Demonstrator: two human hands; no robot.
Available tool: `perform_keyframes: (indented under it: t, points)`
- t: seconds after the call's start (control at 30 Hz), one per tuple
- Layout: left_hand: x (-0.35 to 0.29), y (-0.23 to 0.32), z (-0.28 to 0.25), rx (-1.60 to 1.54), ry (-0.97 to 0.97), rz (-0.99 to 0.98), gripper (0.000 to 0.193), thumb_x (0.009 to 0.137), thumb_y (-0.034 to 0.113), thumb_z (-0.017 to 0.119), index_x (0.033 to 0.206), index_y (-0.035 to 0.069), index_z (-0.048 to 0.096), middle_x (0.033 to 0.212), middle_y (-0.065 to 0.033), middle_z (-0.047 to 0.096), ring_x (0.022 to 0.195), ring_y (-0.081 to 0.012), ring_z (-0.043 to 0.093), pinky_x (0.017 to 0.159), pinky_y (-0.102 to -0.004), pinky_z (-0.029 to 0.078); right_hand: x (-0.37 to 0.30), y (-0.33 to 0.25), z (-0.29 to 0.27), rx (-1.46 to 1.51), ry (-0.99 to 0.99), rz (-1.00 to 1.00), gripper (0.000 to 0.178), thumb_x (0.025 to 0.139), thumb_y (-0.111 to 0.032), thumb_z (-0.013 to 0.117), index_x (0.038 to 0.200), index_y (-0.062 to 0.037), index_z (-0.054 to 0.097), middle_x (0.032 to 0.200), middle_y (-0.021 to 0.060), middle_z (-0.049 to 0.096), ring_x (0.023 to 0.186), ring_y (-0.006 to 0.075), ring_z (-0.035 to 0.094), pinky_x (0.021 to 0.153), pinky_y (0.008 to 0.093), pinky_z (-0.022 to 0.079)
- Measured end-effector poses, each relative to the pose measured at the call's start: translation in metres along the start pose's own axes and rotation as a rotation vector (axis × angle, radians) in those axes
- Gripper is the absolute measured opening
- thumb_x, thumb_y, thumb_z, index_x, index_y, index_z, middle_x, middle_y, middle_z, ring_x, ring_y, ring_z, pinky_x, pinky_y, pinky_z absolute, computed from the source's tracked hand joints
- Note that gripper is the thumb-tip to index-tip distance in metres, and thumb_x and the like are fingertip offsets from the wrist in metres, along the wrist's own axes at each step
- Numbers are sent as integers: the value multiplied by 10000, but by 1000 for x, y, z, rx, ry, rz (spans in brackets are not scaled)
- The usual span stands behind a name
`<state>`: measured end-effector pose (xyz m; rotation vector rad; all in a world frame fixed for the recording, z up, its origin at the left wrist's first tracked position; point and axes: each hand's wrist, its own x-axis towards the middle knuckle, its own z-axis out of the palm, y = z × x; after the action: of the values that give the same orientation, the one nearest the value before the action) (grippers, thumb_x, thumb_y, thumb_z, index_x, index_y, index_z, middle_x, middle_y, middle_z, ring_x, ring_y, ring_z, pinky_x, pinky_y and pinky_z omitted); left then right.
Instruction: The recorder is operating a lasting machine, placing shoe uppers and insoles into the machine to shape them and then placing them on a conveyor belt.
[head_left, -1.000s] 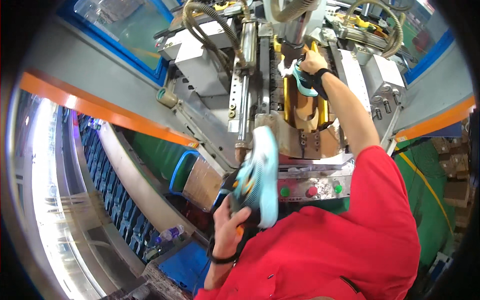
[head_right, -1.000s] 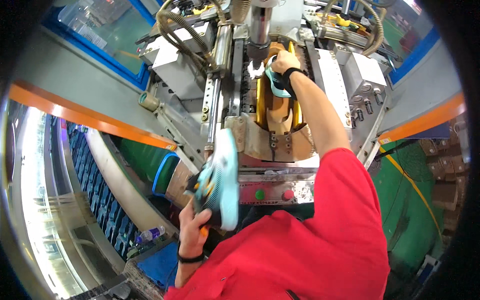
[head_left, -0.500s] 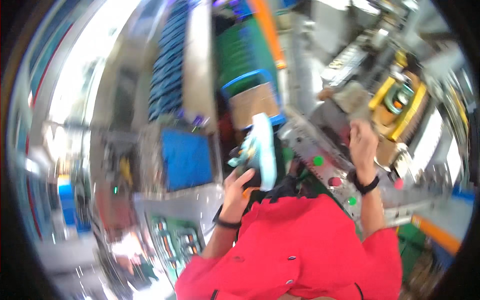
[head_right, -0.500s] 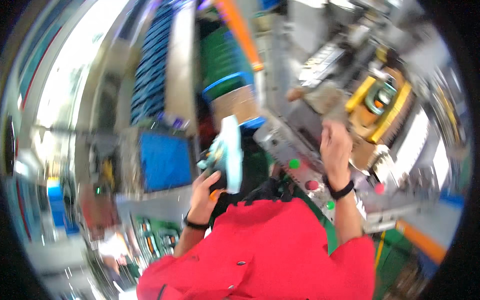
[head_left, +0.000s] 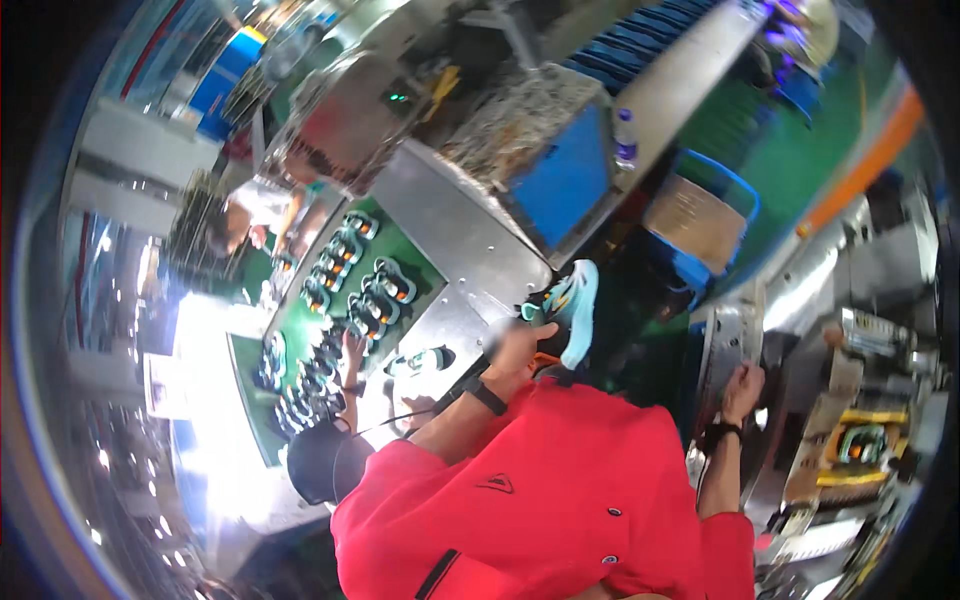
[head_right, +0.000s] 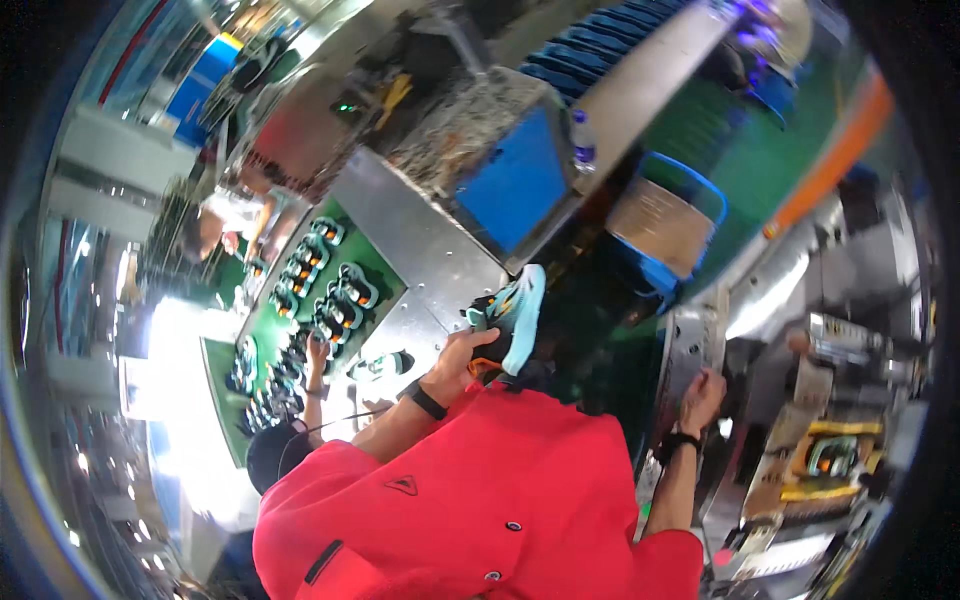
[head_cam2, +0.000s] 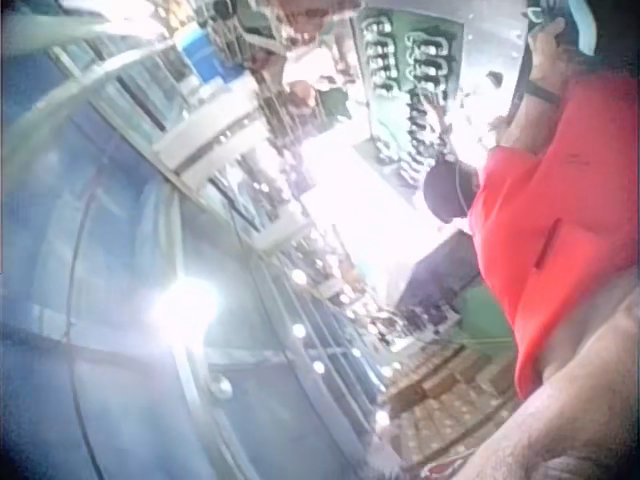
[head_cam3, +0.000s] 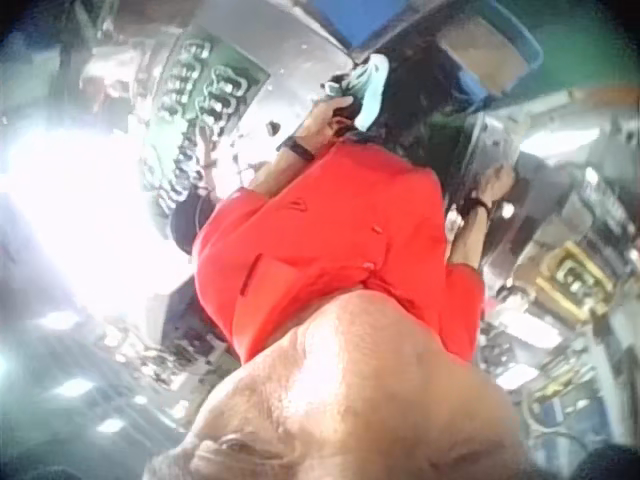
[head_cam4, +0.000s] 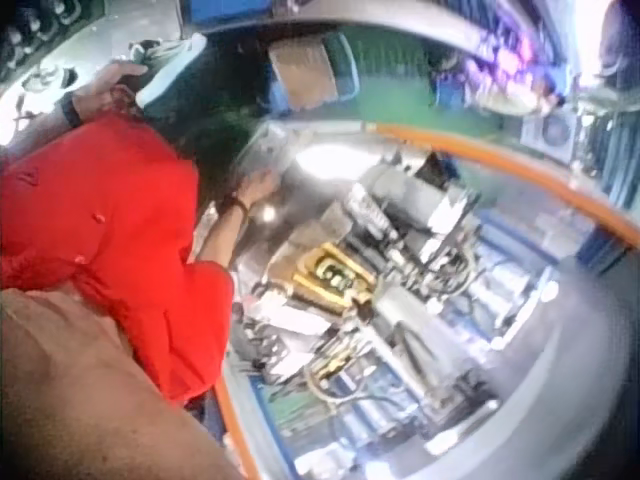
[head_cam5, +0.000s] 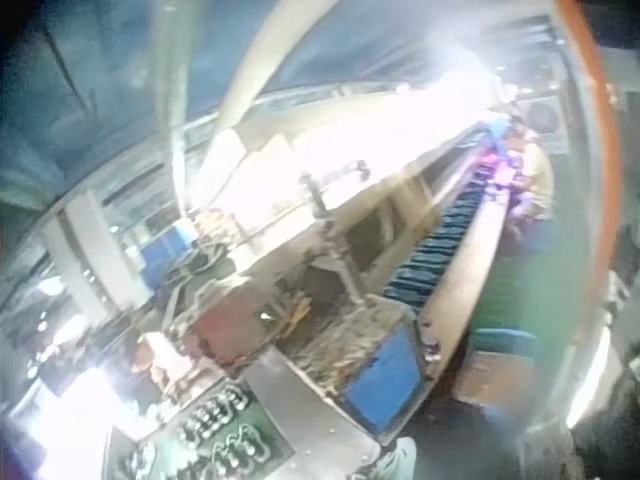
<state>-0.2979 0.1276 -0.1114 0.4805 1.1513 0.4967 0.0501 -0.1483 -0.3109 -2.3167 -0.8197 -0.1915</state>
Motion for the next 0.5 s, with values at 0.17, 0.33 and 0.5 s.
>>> perform_keyframes:
  t: [0.17,0.33,0.5]
  points:
    - [67,35,-115,-153,263,146,201,798,12,699,956,-84,618,888,-166,667,754,-297,683,629,-431,595,92,-53,-21,45,70,-20,160,838,-56,621,997,-38,631,862,120,579,778,257,566,721,347,461]
    - [144,93,-212,-168,603,265,392,709,20,754,1049,-71,580,951,-203,646,783,-328,680,620,-504,589,238,-267,-59,241,148,-454,179,901,-60,617,1076,-24,624,972,94,645,840,193,599,758,302,484]
    - [228,121,-345,159,769,516,497,675,123,733,1095,-54,535,968,-205,653,852,-325,667,743,-430,528,322,-553,-72,166,93,-998,242,876,-11,631,1116,-37,623,995,85,657,888,190,617,743,292,494]
